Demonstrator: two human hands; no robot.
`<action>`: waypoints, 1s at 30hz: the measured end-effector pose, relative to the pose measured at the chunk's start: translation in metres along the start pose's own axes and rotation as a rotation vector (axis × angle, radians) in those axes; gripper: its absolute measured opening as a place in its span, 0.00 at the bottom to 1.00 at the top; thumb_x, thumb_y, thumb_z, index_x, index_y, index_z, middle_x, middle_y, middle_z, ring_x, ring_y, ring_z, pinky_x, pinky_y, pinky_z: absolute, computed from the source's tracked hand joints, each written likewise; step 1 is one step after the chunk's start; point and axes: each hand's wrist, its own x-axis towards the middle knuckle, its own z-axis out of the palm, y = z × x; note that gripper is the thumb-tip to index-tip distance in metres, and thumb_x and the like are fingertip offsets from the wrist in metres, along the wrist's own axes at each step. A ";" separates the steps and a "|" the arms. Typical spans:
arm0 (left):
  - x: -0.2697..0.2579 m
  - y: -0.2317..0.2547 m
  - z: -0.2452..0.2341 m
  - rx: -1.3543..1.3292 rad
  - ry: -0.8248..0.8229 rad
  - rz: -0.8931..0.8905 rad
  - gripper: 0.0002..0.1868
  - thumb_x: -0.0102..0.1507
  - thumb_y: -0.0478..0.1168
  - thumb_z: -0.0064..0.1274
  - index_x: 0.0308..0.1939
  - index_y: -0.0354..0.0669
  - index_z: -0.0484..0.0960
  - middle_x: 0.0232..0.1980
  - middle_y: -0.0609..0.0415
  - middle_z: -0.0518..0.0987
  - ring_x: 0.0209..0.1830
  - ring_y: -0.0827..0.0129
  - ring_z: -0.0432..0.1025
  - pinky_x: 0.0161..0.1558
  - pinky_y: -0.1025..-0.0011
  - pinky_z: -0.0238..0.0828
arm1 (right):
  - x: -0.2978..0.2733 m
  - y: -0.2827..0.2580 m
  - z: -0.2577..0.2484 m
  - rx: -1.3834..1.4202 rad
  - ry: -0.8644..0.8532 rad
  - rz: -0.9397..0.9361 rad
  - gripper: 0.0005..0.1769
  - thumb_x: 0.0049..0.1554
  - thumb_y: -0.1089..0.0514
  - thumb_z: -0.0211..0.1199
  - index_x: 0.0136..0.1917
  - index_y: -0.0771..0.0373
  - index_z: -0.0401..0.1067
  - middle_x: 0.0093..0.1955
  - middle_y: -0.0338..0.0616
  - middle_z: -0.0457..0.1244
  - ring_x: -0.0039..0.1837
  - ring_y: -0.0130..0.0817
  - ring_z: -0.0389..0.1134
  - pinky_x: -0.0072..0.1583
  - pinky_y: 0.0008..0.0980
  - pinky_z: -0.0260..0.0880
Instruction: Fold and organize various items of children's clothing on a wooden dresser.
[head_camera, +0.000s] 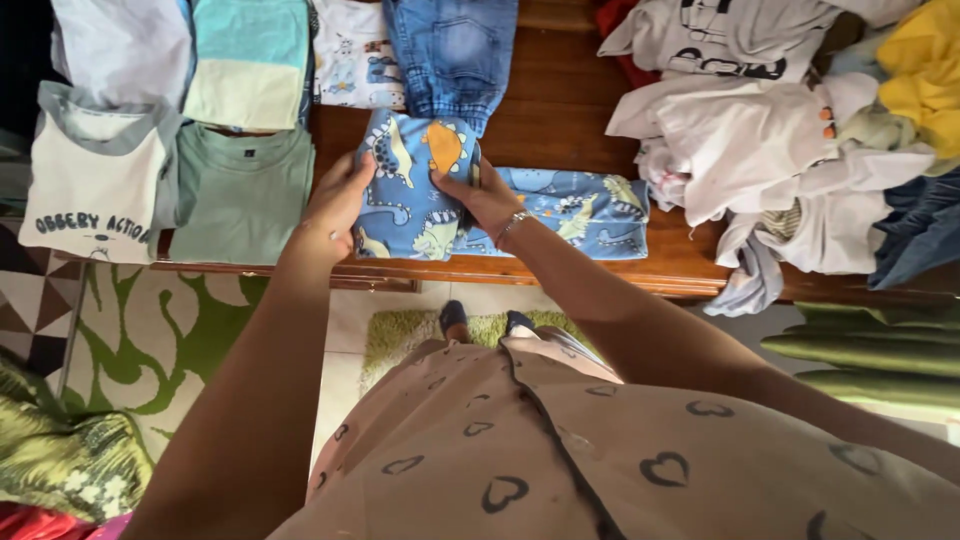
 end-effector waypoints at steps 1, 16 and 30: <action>0.013 -0.013 -0.012 0.210 0.095 0.083 0.27 0.70 0.55 0.51 0.68 0.44 0.74 0.61 0.53 0.79 0.58 0.66 0.74 0.57 0.63 0.74 | 0.010 0.008 -0.002 -0.085 0.067 0.040 0.37 0.52 0.51 0.74 0.69 0.61 0.62 0.54 0.44 0.71 0.51 0.32 0.72 0.51 0.37 0.77; -0.014 -0.024 0.010 0.797 0.430 0.363 0.17 0.56 0.36 0.63 0.47 0.49 0.77 0.42 0.51 0.80 0.44 0.57 0.76 0.50 0.60 0.73 | 0.018 0.064 -0.053 -0.918 0.590 -0.594 0.41 0.48 0.54 0.77 0.70 0.58 0.64 0.68 0.53 0.61 0.66 0.50 0.65 0.63 0.46 0.67; -0.015 -0.027 0.072 1.583 -0.086 0.712 0.22 0.59 0.51 0.60 0.54 0.49 0.83 0.65 0.48 0.69 0.65 0.51 0.64 0.67 0.50 0.59 | -0.056 0.022 -0.172 -0.672 1.052 -0.072 0.35 0.48 0.50 0.77 0.63 0.62 0.67 0.55 0.49 0.70 0.54 0.42 0.70 0.58 0.48 0.68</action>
